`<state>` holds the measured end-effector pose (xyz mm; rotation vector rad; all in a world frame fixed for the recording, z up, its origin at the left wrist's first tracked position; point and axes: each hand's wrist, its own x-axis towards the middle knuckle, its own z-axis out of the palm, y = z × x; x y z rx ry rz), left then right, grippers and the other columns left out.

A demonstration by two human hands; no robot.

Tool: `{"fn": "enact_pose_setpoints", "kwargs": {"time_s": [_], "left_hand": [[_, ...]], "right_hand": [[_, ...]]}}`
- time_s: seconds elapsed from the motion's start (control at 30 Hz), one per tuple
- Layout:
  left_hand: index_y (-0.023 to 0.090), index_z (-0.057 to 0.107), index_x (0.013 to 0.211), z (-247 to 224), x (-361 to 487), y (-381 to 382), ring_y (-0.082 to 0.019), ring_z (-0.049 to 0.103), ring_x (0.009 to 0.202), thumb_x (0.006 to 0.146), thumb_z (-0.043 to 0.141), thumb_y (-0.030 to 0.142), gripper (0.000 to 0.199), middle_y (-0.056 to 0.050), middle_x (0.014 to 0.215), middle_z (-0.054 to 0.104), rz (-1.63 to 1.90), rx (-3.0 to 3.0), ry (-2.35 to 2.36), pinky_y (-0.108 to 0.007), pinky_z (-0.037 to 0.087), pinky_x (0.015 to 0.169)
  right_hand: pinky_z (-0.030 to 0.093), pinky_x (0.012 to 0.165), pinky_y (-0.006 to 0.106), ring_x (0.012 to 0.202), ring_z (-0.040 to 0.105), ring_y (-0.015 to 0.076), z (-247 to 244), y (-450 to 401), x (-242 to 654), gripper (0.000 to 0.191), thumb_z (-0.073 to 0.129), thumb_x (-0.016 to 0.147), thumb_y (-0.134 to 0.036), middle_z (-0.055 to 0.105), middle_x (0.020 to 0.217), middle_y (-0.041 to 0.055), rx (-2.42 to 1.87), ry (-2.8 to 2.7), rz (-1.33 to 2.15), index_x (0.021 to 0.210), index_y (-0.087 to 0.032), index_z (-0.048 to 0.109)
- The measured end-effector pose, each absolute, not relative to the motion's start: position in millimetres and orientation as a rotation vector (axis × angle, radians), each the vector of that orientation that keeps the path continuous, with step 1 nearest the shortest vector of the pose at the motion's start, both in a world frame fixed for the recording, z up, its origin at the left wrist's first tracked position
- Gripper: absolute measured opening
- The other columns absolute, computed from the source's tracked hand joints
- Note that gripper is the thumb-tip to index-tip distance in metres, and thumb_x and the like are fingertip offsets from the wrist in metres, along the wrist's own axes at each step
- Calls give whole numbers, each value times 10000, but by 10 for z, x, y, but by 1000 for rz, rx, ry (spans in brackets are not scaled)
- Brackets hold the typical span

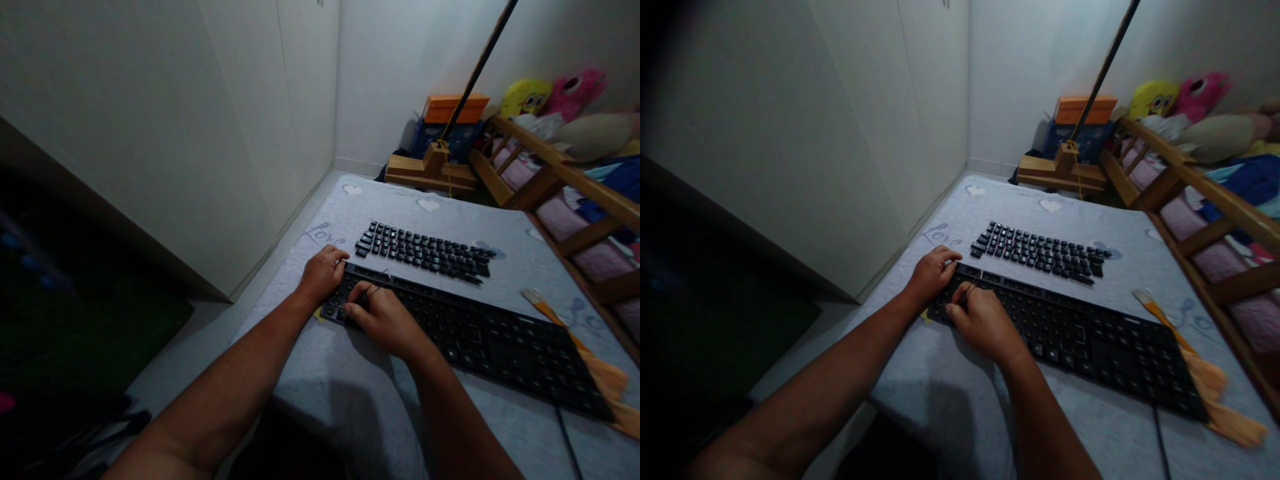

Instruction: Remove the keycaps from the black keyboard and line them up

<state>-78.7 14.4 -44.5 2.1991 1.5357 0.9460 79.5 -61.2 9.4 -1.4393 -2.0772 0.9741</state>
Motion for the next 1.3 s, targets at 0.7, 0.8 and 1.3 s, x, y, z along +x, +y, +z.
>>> {"fn": "enact_pose_setpoints", "kwargs": {"time_s": [0.7,0.8,1.3], "left_hand": [[175,700,985,-432,-776,139,-182,633,930,848,524,124,229,-51,978,658,932,2211,1552,-297,508,878],[174,701,985,-438,-775,141,-183,633,935,847,521,122,232,-53,987,659,926,2214,1553,-299,508,882],[178,700,989,-448,-775,145,-178,637,936,856,516,128,232,-48,985,664,936,2214,1548,-293,507,888]], "right_hand": [[351,602,237,630,493,122,151,-582,901,54,541,817,-160,545,693,-34,-1352,-2072,1192,842,-197,571],[344,582,230,616,491,121,128,-574,874,67,534,809,-145,535,676,-39,-1362,-2061,1184,835,-199,565],[352,603,254,593,543,146,131,-742,731,41,601,858,-205,601,654,-11,-1535,-2110,882,848,-189,565]]}}
